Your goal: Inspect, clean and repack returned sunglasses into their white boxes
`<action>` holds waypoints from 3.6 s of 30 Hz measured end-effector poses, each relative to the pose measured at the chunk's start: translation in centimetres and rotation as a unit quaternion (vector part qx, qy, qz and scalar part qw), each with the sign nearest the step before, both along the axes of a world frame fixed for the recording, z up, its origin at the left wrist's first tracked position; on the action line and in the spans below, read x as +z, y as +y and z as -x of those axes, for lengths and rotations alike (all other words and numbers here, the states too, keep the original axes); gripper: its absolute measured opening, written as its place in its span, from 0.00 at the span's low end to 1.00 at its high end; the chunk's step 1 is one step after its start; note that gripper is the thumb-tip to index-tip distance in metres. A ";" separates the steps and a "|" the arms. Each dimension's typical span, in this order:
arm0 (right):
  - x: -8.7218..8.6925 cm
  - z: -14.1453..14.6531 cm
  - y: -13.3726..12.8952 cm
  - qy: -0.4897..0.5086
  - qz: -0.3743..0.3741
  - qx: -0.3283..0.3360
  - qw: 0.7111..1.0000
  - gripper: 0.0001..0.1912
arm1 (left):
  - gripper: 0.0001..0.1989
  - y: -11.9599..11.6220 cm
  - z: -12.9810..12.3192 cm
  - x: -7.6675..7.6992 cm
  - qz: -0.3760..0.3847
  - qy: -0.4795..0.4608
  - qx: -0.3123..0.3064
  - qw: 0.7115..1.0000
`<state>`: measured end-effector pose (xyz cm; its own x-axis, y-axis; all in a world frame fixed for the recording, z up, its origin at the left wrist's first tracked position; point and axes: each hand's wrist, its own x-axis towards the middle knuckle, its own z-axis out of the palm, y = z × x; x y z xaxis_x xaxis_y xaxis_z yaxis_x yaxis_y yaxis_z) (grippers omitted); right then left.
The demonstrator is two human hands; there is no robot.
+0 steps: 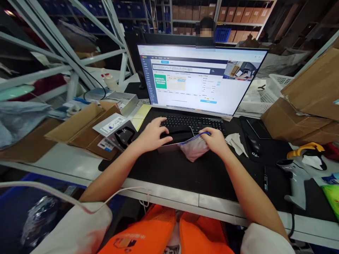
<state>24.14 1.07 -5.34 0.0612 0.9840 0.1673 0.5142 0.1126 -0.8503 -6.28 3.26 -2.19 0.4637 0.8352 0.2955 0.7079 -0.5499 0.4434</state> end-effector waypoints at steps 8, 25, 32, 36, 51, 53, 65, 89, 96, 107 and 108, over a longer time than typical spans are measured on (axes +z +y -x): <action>-6.6 -6.7 -2.1 0.202 0.108 -0.102 0.968 0.21 | 0.14 2.1 -1.5 -5.3 0.074 -0.017 0.018 0.997; -4.8 -11.4 -4.0 0.403 -0.144 -0.199 0.882 0.22 | 0.07 -10.2 -3.4 -3.1 0.028 -0.173 -0.178 0.968; -2.9 -9.4 -6.2 0.435 -0.182 -0.115 0.874 0.19 | 0.11 -10.6 -4.3 -10.2 0.059 -0.092 -0.164 0.980; -1.7 -7.2 -7.6 0.389 -0.225 -0.071 0.890 0.16 | 0.15 -9.1 -4.8 -9.7 0.082 -0.130 -0.131 0.979; 0.1 -5.5 -12.9 0.148 -0.278 0.054 0.948 0.09 | 0.50 -8.6 -6.1 -10.1 0.116 -0.118 -0.145 0.976; 0.1 -5.3 -12.9 0.099 -0.224 0.118 0.962 0.10 | 0.51 -8.1 -6.0 -10.5 0.091 -0.136 -0.129 0.978; 1.6 -5.2 -14.4 -0.159 -0.164 0.202 0.952 0.13 | 0.09 -5.8 -6.3 -11.1 0.021 -0.232 -0.041 0.972; -3.4 -3.1 -10.6 -0.343 0.005 0.173 0.923 0.22 | 0.16 -6.3 -7.0 -12.6 0.039 -0.194 -0.024 0.980; -2.4 -2.9 -10.4 -0.432 0.048 0.109 0.894 0.19 | 0.08 -5.8 -6.3 -10.6 -0.073 -0.156 -0.166 0.971; -3.7 -4.5 -8.4 -0.289 -0.056 0.202 0.934 0.37 | 0.28 -5.7 -7.3 -5.8 -0.084 0.198 -0.217 0.952; -4.1 -4.6 -8.3 -0.277 -0.033 0.172 0.945 0.36 | 0.27 -5.5 -7.7 -5.8 -0.091 0.218 -0.213 0.948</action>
<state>28.69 -7.22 -9.40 -0.3758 0.9159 0.1413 0.8018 0.3978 -0.4459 1.39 -2.20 -7.98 0.8586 0.4986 0.1196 0.4989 -0.8662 0.0297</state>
